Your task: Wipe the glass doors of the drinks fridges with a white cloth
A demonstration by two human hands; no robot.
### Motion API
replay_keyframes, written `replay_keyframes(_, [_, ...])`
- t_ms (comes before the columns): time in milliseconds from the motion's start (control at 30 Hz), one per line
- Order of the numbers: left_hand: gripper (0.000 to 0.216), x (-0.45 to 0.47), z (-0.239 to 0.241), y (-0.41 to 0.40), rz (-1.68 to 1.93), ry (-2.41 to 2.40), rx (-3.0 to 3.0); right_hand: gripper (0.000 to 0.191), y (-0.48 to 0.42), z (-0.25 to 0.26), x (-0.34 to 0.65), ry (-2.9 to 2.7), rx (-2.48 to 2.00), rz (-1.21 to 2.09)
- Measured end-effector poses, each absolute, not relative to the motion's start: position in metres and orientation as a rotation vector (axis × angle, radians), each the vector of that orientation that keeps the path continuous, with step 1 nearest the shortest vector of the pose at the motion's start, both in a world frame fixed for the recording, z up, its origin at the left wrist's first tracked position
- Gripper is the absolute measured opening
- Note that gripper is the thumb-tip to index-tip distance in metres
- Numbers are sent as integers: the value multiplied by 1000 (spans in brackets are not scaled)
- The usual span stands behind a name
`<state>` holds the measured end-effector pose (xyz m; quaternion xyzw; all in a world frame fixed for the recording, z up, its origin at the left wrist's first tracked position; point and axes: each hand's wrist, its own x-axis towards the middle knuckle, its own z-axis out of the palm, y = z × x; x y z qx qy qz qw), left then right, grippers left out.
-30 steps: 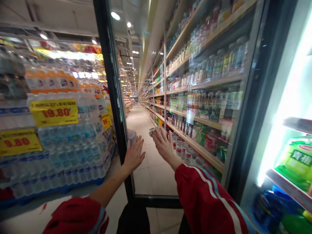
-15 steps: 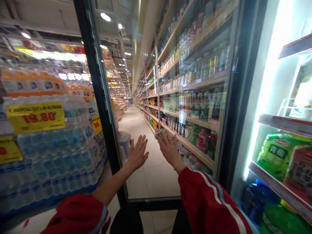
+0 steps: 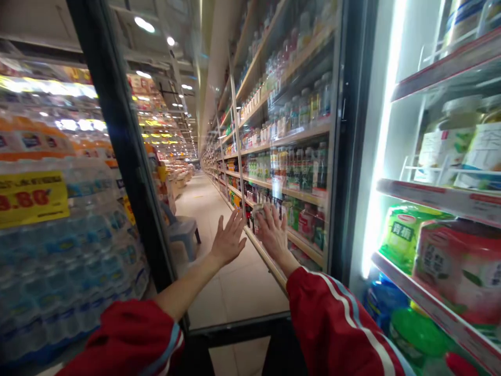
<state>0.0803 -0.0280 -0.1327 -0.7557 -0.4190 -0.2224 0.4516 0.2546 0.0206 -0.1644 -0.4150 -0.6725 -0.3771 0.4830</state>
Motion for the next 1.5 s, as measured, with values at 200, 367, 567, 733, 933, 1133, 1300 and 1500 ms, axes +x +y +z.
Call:
replay_keyframes(200, [57, 97, -132, -20, -545, -956, -1873, 38, 24, -172, 273, -1628, -1039, -928])
replay_keyframes(367, [55, 107, -143, -13, -532, -877, -1880, 35, 18, -208, 287, -1693, -1029, -932])
replay_keyframes(567, [55, 129, -130, 0, -555, -859, -1906, 39, 30, -171, 308, -1572, -1087, -944])
replay_keyframes(733, [55, 148, -129, 3, -543, -797, -1942, 37, 34, -193, 327, -1566, -1137, -954])
replay_keyframes(933, [55, 171, -138, 8, -476, -742, -1988, 36, 35, -222, 350, -1582, -1204, -971])
replay_keyframes(1133, [54, 189, -113, 14, -527, -756, -1999, 42, 49, -171, 372, -1423, -1247, -889])
replay_keyframes(1300, [52, 192, -112, 14, -523, -735, -1998, 45, 55, -186, 381, -1337, -1245, -813])
replay_keyframes(1500, [52, 196, -103, 17, -501, -722, -1990, 47, 61, -188, 389, -1319, -1221, -806])
